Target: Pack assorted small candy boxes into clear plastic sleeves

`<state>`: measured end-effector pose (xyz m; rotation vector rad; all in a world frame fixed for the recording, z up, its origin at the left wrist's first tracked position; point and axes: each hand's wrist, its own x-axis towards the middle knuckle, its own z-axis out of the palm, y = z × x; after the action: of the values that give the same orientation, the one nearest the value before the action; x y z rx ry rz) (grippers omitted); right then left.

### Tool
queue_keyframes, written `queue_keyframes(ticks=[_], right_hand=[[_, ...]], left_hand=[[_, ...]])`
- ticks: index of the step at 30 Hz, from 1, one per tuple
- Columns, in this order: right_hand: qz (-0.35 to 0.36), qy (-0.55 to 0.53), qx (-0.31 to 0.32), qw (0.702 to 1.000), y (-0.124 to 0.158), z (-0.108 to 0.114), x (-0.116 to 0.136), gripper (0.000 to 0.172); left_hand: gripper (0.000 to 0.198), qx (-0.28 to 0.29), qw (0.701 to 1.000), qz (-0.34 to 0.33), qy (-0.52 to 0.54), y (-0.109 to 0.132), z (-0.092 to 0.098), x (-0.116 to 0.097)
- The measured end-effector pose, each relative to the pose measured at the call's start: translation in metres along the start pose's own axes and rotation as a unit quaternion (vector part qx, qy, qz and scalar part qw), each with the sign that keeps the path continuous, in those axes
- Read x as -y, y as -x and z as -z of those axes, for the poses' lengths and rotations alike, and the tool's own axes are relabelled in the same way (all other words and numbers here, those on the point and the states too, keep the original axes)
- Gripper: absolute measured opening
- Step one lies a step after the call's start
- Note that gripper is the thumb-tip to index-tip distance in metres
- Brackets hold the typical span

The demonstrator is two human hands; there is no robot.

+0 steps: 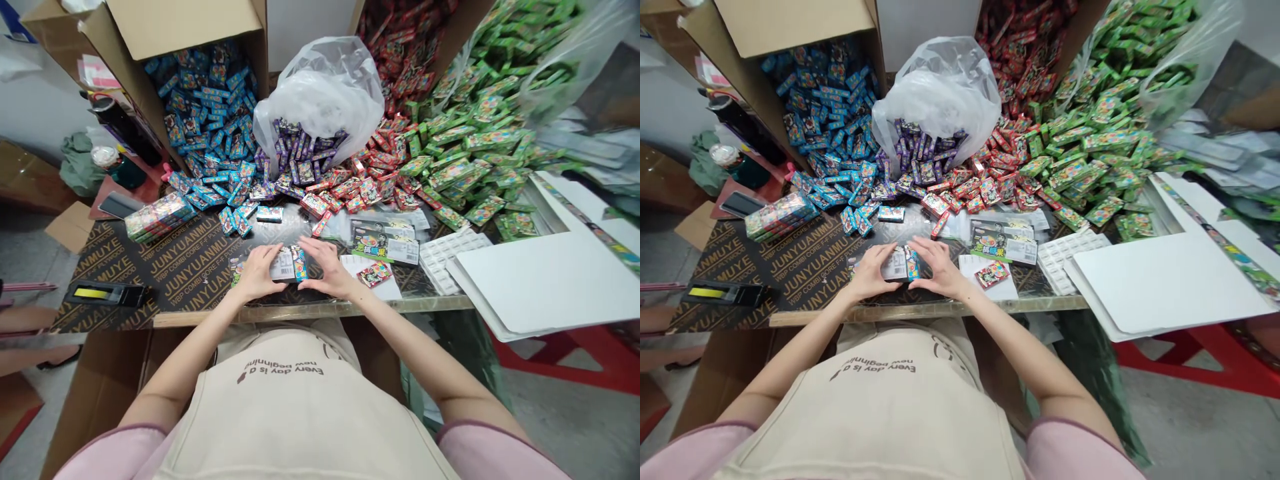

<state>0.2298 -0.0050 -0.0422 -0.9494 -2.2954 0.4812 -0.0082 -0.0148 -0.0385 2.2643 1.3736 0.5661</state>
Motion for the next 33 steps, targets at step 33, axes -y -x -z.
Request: queue_keyframes(ticks=[33], right_hand=[[-0.114, -0.421, -0.066, 0.898, -0.017, -0.014, 0.010, 0.119]], left_hand=[[0.037, 0.025, 0.633, 0.339, 0.696, -0.023, -0.005, -0.042]])
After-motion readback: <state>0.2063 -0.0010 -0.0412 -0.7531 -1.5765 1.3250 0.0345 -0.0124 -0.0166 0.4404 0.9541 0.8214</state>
